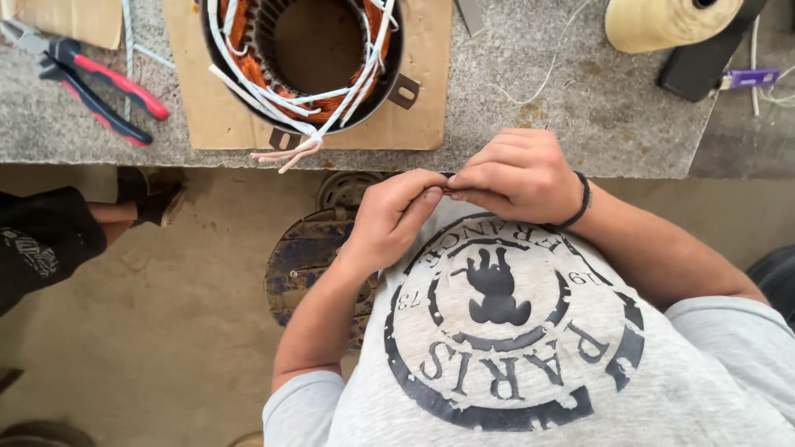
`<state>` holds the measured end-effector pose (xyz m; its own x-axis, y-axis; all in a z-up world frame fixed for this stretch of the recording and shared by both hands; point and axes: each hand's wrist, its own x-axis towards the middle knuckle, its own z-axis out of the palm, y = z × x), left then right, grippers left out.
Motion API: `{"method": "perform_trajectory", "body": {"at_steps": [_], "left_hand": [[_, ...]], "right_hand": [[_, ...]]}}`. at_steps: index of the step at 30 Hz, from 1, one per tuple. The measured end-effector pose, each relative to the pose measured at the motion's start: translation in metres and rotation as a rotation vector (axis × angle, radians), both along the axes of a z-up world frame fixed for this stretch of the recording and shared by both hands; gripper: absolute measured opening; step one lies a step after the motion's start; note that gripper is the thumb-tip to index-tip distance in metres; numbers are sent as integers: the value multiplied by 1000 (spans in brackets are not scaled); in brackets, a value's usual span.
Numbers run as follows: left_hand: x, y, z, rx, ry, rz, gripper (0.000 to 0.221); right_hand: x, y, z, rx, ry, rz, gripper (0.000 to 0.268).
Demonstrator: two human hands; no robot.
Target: Lacing the copper windings of an electric motor stator with thread to secure them in place.
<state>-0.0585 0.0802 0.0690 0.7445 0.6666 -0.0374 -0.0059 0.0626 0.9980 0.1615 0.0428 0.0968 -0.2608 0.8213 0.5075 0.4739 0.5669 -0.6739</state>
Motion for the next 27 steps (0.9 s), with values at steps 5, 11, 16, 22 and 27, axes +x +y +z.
{"method": "perform_trajectory", "body": {"at_steps": [5, 11, 16, 22, 27], "left_hand": [[17, 3, 6, 221, 20, 51, 15], [30, -1, 13, 368, 92, 59, 12], [42, -13, 17, 405, 141, 73, 9], [62, -24, 30, 443, 142, 92, 12], [76, -37, 28, 874, 359, 131, 15]], "right_hand": [[13, -8, -1, -57, 66, -34, 4], [31, -15, -6, 35, 45, -38, 5], [45, -17, -11, 151, -8, 12, 4], [67, -24, -13, 158, -5, 55, 6], [81, -33, -17, 160, -14, 36, 5]]}}
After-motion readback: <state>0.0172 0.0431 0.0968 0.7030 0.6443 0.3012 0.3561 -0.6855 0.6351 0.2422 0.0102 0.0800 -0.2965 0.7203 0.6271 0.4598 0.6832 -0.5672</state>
